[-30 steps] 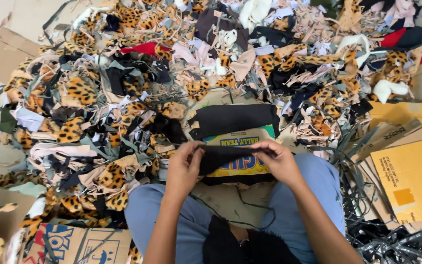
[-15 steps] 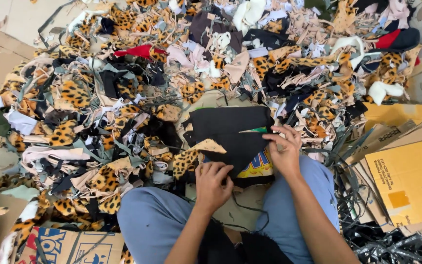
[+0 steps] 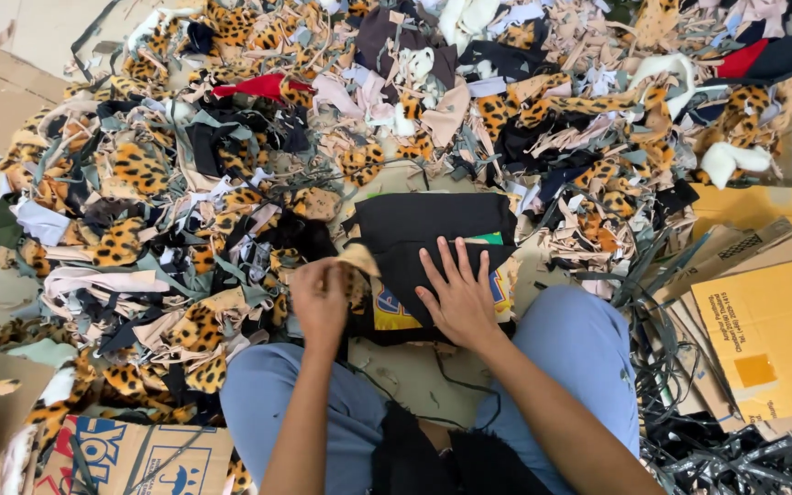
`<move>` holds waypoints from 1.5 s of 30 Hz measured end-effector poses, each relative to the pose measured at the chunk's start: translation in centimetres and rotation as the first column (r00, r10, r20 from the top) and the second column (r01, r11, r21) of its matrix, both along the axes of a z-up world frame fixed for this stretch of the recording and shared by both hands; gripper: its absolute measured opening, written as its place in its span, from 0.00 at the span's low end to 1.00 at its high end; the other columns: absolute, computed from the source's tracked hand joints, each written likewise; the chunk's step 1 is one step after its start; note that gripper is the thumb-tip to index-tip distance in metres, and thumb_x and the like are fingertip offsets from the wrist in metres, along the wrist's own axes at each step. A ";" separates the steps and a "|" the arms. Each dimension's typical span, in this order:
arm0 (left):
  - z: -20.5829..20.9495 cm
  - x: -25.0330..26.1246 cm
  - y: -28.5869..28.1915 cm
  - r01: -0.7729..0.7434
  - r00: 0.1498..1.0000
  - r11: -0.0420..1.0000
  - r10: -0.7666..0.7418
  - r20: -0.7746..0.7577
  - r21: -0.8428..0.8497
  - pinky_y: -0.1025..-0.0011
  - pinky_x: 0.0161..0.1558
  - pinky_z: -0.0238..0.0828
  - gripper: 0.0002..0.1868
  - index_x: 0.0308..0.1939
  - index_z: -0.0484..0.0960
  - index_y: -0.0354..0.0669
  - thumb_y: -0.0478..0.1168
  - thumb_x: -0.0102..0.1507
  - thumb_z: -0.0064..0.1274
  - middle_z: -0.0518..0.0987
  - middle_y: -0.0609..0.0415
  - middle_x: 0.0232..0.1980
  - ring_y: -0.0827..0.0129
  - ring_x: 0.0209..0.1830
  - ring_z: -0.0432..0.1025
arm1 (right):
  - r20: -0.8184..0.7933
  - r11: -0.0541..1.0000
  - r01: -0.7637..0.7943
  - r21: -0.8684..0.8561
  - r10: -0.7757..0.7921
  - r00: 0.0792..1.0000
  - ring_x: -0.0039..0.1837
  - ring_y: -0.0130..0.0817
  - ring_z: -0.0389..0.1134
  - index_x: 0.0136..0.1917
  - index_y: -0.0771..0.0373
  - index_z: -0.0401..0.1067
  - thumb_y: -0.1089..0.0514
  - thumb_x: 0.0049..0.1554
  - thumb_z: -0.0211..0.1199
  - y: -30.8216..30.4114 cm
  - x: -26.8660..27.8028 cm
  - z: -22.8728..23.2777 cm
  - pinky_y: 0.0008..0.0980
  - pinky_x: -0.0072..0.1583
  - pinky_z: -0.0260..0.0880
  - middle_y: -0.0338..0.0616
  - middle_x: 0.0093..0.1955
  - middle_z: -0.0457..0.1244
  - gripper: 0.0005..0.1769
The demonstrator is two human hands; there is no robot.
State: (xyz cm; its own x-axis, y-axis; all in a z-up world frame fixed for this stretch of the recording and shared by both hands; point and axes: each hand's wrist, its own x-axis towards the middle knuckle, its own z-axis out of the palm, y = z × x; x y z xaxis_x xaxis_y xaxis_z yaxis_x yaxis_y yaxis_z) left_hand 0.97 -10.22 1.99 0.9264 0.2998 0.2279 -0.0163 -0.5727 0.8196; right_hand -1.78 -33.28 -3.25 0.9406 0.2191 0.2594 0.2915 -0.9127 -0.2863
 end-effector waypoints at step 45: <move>0.0 -0.3 -3.5 0.145 0.920 0.820 -0.318 0.230 0.554 0.73 0.40 0.73 0.09 0.39 0.74 0.51 0.29 0.64 0.52 0.67 0.61 0.40 0.67 0.37 0.71 | -0.256 0.412 0.556 0.722 -0.588 0.768 0.59 0.40 0.66 0.54 0.50 0.78 0.61 0.52 0.72 -9.6 1.8 -1.6 0.41 0.68 0.59 0.39 0.47 0.69 0.16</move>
State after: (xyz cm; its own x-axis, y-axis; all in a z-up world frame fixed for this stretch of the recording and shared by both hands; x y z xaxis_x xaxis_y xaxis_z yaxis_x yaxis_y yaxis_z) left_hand 0.67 -13.68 2.00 0.8126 -0.1576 0.5612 -0.3968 -0.8548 0.3345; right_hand 0.06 -42.93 -4.85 0.7610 -0.6432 0.0843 -0.1921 -0.3476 -0.9177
